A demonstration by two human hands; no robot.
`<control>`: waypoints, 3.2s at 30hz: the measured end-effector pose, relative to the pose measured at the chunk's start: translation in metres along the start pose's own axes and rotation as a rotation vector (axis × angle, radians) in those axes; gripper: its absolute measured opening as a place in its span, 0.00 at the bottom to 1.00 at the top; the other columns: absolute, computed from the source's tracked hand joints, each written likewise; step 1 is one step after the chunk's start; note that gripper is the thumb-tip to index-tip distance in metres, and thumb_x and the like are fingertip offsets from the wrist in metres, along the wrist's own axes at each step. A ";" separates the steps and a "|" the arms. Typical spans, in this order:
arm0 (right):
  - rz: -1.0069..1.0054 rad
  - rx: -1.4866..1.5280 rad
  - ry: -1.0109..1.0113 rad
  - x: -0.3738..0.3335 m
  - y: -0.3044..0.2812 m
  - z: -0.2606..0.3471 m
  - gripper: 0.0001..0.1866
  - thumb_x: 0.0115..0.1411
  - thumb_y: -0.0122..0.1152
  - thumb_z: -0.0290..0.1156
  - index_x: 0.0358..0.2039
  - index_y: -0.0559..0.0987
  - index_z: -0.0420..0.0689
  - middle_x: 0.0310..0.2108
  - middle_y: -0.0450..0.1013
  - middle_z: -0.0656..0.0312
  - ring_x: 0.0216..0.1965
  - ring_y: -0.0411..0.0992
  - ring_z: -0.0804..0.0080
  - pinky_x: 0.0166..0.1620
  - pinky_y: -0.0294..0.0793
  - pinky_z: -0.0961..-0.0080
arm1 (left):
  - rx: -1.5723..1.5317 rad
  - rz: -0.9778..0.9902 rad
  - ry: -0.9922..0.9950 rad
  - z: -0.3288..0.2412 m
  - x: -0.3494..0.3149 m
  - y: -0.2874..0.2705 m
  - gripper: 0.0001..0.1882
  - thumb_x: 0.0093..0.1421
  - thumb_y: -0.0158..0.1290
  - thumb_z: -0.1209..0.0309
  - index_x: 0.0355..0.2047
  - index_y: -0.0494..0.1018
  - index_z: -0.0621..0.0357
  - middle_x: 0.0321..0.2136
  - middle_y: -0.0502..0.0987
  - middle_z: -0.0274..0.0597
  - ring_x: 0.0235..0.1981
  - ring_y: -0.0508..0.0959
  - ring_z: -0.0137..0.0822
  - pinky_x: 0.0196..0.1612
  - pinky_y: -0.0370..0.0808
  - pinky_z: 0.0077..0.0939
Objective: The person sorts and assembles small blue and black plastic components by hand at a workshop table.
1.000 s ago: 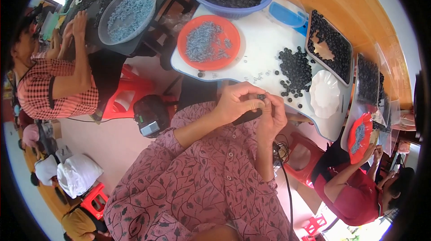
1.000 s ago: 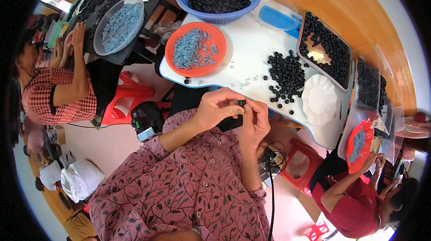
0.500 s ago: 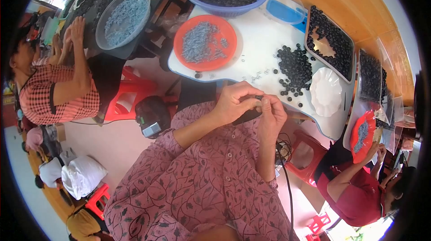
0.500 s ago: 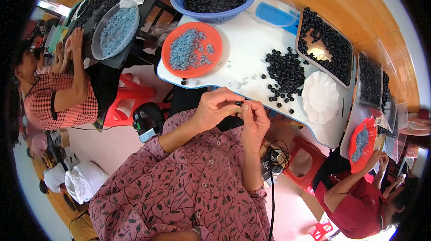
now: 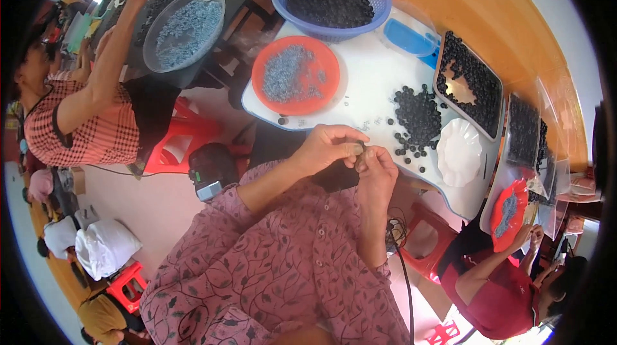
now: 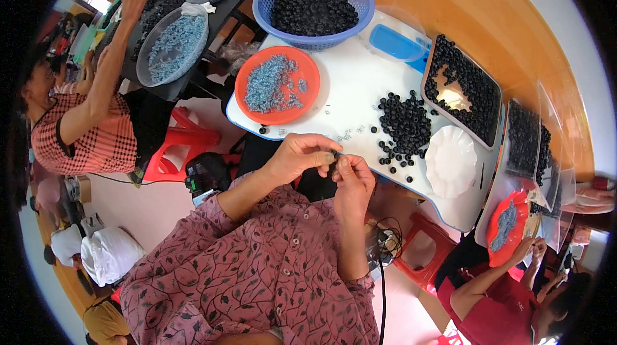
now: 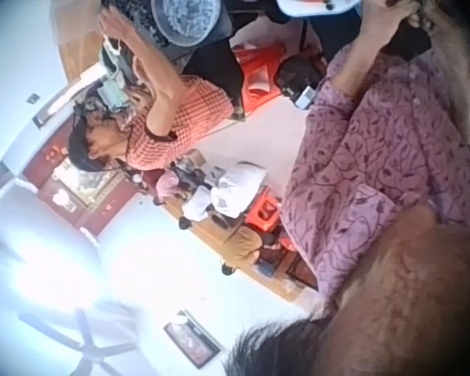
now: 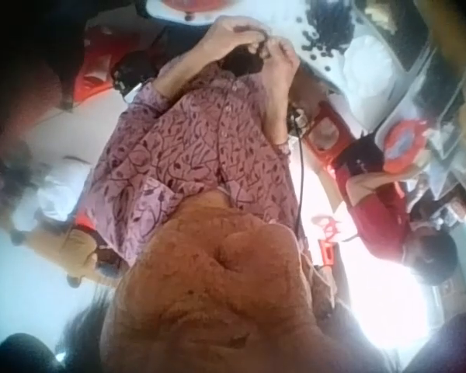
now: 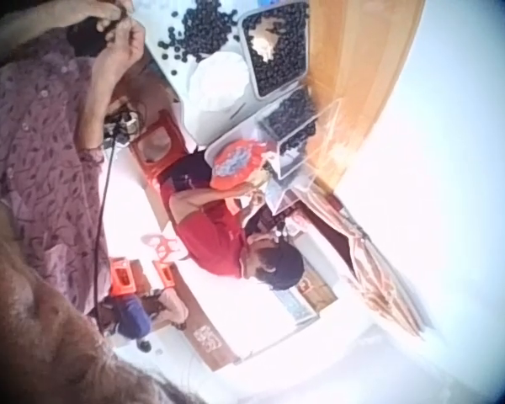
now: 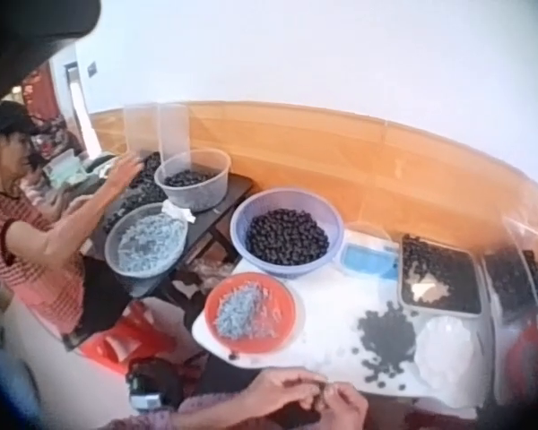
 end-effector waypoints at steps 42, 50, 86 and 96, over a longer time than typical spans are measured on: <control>0.252 -0.688 -1.219 -0.125 0.149 0.179 0.06 0.57 0.61 0.26 0.36 0.80 0.50 0.30 0.73 0.72 0.26 0.69 0.78 0.27 0.69 0.77 | 1.272 -0.342 0.392 -0.002 0.024 -0.031 0.05 0.54 0.53 0.75 0.30 0.78 0.58 0.29 0.74 0.50 0.35 0.75 0.50 0.35 0.73 0.42; 0.186 -1.008 -0.751 -0.059 0.093 0.093 0.13 0.48 0.69 0.17 0.35 0.78 0.39 0.26 0.75 0.57 0.20 0.72 0.70 0.22 0.70 0.76 | 1.295 -0.268 0.314 0.010 0.021 -0.033 0.08 0.52 0.51 0.77 0.32 0.77 0.57 0.31 0.71 0.51 0.35 0.74 0.51 0.34 0.73 0.43; -0.222 -0.950 -0.508 0.003 -0.041 0.030 0.06 0.57 0.62 0.20 0.36 0.76 0.38 0.33 0.69 0.60 0.31 0.68 0.76 0.34 0.70 0.82 | 1.190 -0.171 0.432 0.009 0.089 0.027 0.06 0.54 0.58 0.71 0.32 0.76 0.56 0.30 0.71 0.42 0.31 0.75 0.46 0.32 0.73 0.36; -0.227 -1.010 -0.542 0.001 -0.035 0.031 0.06 0.57 0.62 0.20 0.37 0.77 0.38 0.33 0.70 0.58 0.32 0.69 0.73 0.34 0.71 0.80 | 1.488 -0.038 0.493 0.025 0.113 0.038 0.08 0.45 0.62 0.69 0.24 0.76 0.59 0.30 0.71 0.42 0.37 0.72 0.43 0.35 0.74 0.36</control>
Point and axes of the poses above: each hand's wrist, its own x-axis towards the middle knuckle, its own y-axis out of the palm, z = x × y, the point moved 5 cm from there along x, towards the middle knuckle
